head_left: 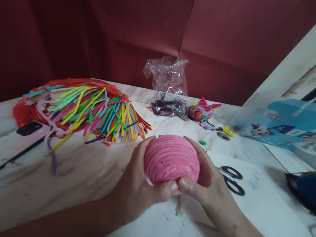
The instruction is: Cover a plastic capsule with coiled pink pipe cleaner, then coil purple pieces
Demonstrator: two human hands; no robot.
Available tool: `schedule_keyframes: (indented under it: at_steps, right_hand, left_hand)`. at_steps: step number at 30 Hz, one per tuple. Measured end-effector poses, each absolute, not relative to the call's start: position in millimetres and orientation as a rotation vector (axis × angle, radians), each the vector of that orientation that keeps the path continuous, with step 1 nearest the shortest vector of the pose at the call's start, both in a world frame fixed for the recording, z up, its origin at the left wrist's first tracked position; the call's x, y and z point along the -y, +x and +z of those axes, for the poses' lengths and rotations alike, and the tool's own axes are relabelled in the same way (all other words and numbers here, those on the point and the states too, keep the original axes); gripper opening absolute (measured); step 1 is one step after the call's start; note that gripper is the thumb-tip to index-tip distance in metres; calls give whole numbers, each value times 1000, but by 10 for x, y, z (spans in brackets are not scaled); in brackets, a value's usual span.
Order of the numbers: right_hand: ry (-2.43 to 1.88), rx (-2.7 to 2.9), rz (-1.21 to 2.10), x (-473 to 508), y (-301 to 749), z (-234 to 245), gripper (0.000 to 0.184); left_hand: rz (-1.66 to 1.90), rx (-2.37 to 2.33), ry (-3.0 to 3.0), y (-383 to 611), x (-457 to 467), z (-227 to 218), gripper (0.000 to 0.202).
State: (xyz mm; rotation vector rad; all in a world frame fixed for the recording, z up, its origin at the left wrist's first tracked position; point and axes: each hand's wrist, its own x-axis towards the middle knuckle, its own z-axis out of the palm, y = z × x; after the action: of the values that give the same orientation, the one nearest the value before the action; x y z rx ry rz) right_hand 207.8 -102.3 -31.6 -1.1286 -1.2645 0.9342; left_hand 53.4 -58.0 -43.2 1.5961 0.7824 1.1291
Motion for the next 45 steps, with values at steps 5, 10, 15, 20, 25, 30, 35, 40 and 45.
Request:
schedule_keyframes:
  at_steps: [5,10,15,20,25,30,35,40,45]
  right_hand:
    - [-1099,1280,957,1040,2096,-303,79]
    - [-1084,1261,967,1016,2093,-289,79]
    - [-1076,1245,973,1003,2109,-280,78]
    - [-1048,1241,1003,1000,2110,-291,74]
    - [-1021,1246,1000,1005,2109,-314,75]
    - [-1029,1252,1002,1005,2111,-313,74]
    - [-1006,1241,1006,995,2104,-313,74]
    - [-1008,1232,1037,990,2112,-273,68]
    - [-1060,1269,1118,960,2147,-248,68]
  left_hand:
    - [1113,-752,1624,536,578,-371,74]
    - [1034,-783,1607,526,589,-318,74]
    - [985,-767,1600,505,604,-314,85]
    - [991,-904,1662,521,617,-296,89]
    - [994,-936,1704,524,622,-277,84]
    - [992,-922,1675,520,638,-288,84]
    - [1013,-858,1658,518,635,-275,80]
    - [982,-847,1650,506,597,-284,76]
    - [872,-924,1616,493,565,-246,70]
